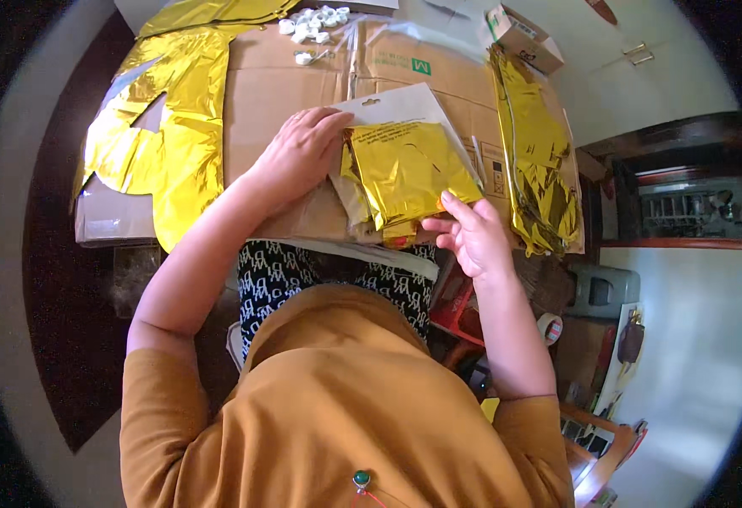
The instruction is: Folding foil balloons and inserting them into plastic retail packaging along with instruction sheets.
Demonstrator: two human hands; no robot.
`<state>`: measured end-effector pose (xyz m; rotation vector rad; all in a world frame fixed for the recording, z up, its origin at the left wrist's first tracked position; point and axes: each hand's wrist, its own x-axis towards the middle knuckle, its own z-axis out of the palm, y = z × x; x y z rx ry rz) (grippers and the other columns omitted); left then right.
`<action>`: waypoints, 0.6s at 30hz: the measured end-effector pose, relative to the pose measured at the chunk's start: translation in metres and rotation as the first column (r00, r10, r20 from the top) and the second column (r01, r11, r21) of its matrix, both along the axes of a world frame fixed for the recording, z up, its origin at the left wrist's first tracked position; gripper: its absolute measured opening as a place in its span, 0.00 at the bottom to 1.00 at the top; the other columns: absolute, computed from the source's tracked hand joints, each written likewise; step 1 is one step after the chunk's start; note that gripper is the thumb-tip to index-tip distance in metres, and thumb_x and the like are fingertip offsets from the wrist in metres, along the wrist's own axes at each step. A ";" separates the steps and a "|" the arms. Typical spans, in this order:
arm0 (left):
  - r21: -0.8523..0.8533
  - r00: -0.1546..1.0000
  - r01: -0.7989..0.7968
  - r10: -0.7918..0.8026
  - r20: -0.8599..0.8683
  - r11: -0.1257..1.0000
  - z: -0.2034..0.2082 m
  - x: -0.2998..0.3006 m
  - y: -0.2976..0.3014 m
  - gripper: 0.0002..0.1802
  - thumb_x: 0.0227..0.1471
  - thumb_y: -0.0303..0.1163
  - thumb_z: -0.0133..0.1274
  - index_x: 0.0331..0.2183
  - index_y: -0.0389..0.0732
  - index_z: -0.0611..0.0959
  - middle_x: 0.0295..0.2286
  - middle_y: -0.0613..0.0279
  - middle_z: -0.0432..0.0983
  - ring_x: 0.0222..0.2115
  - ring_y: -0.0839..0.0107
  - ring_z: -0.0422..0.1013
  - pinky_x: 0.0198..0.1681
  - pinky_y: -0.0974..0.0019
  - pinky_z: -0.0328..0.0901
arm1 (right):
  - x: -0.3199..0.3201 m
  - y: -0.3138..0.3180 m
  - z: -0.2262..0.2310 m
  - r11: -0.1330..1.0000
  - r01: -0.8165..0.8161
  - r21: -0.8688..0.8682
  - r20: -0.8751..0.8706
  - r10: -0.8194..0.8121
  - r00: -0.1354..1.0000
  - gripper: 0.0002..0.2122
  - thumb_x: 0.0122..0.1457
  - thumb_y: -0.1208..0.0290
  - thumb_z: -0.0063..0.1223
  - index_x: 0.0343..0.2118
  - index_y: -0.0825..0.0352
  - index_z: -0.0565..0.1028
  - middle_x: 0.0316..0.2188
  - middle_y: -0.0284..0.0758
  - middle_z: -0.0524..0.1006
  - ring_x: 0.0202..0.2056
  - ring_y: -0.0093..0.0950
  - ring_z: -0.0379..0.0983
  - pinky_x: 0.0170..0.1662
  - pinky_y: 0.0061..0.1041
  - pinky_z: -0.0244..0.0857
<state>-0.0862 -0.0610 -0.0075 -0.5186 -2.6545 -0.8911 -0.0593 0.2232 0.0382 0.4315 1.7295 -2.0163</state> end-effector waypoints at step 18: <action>0.052 0.998 0.033 -0.031 -0.046 0.998 -0.006 0.000 -0.005 0.23 0.53 0.21 0.46 0.52 0.39 0.75 0.49 0.47 0.71 0.51 0.47 0.68 0.56 0.54 0.64 | -0.003 -0.013 0.007 0.990 0.102 -0.096 -0.056 -0.107 0.993 0.07 0.59 0.71 0.58 0.38 0.64 0.73 0.33 0.32 0.79 0.30 0.27 0.77 0.27 0.22 0.63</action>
